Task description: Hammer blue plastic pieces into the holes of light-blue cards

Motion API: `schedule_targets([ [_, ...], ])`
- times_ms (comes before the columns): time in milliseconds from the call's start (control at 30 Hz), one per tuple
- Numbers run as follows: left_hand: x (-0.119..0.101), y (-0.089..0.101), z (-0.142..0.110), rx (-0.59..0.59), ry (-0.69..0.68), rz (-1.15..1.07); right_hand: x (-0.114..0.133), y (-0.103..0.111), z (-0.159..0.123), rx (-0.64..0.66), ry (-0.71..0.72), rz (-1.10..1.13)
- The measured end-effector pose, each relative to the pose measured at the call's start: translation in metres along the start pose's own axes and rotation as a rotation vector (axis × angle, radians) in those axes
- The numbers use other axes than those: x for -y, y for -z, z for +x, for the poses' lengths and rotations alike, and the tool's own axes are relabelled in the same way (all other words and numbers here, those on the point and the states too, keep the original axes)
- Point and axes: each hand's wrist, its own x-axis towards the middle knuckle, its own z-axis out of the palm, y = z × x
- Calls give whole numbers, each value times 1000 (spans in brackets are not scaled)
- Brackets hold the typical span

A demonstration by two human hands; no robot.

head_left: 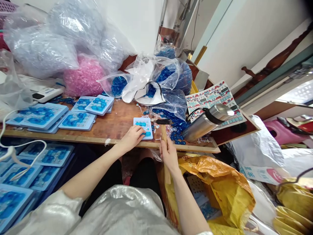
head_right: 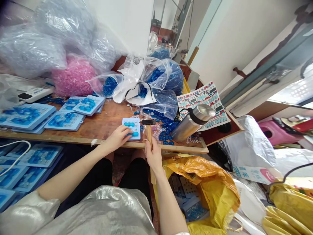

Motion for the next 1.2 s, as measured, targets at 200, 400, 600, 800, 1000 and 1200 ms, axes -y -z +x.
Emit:
schedule_targets([
  [200, 4, -6, -3, -11, 1, 38, 8, 12, -17, 76, 3, -320],
  [400, 1, -4, -3, 0, 12, 40, 14, 14, -22, 135, -44, -472],
  [600, 8, 3, 25, -30, 63, -24, -8, 14, -8, -61, 12, -188],
  [800, 28, -33, 120, 119, -7, 63, -33, 6, 2, -155, 35, -109],
  [1000, 33, -63, 172, 301, -26, 251, -35, 7, 1, -111, 7, -58],
  [1200, 43, -33, 146, 124, 86, 15, -37, 7, 2, -66, -52, 23],
])
